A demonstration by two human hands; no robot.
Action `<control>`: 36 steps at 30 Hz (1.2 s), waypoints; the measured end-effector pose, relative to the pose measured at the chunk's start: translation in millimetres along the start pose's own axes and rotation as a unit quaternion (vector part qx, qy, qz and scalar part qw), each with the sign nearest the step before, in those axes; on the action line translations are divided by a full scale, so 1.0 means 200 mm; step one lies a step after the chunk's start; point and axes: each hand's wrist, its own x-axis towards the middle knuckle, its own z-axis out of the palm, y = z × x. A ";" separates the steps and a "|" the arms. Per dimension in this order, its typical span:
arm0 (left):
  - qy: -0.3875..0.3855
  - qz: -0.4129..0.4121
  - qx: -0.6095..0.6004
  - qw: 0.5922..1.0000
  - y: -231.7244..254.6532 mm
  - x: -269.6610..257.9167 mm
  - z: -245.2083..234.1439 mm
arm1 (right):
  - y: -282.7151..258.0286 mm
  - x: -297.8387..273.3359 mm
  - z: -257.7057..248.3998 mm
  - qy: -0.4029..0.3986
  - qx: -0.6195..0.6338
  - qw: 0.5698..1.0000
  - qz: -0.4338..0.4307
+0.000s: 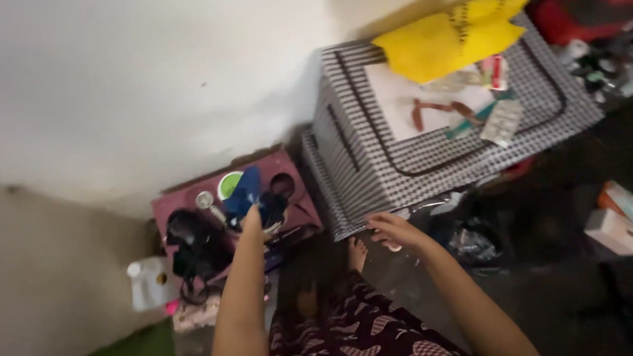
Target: Organize and sort various personal items and clutter on a shelf and floor
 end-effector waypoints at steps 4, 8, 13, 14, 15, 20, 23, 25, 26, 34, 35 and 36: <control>0.284 0.222 0.156 0.920 0.01 -0.17 0.30 | -0.33 -0.30 -0.09 -0.007 0.129 0.992 -0.012; 0.284 0.424 0.221 0.831 0.05 -0.46 0.74 | -0.39 -0.33 -0.47 0.032 0.178 0.983 -0.036; 0.112 0.766 0.219 0.594 0.08 -0.92 1.30 | -0.31 -0.16 -1.15 0.182 0.284 0.931 -0.138; 0.107 0.768 0.220 0.592 0.09 -1.02 1.40 | -0.29 -0.10 -1.28 0.185 0.287 0.930 -0.140; 0.059 0.800 0.234 0.549 0.09 -1.13 1.50 | -0.26 -0.04 -1.40 0.285 0.258 0.916 -0.116; -0.104 0.841 0.288 0.446 0.01 -1.25 1.97 | -0.25 0.16 -1.77 0.490 -0.019 0.864 -0.114; -0.191 0.810 0.330 0.445 -0.10 -1.25 2.17 | -0.43 0.15 -1.71 0.516 -0.069 0.852 -0.056; -0.234 0.778 0.350 0.466 -0.17 -1.25 2.27 | -0.51 0.17 -1.68 0.553 -0.211 0.806 -0.025; -0.236 0.777 0.351 0.466 -0.19 -1.24 2.31 | -0.56 0.18 -1.68 0.553 -0.210 0.806 -0.024; -0.305 0.667 0.440 0.518 -0.27 -1.19 2.49 | -0.41 0.35 -1.87 0.412 0.006 0.907 -0.082; -0.307 0.666 0.441 0.517 -0.29 -1.16 2.51 | -0.45 0.31 -1.86 0.414 0.008 0.907 -0.080; -0.335 0.652 0.433 0.525 -0.30 -1.14 2.56 | -0.49 0.27 -1.87 0.363 0.128 0.916 -0.109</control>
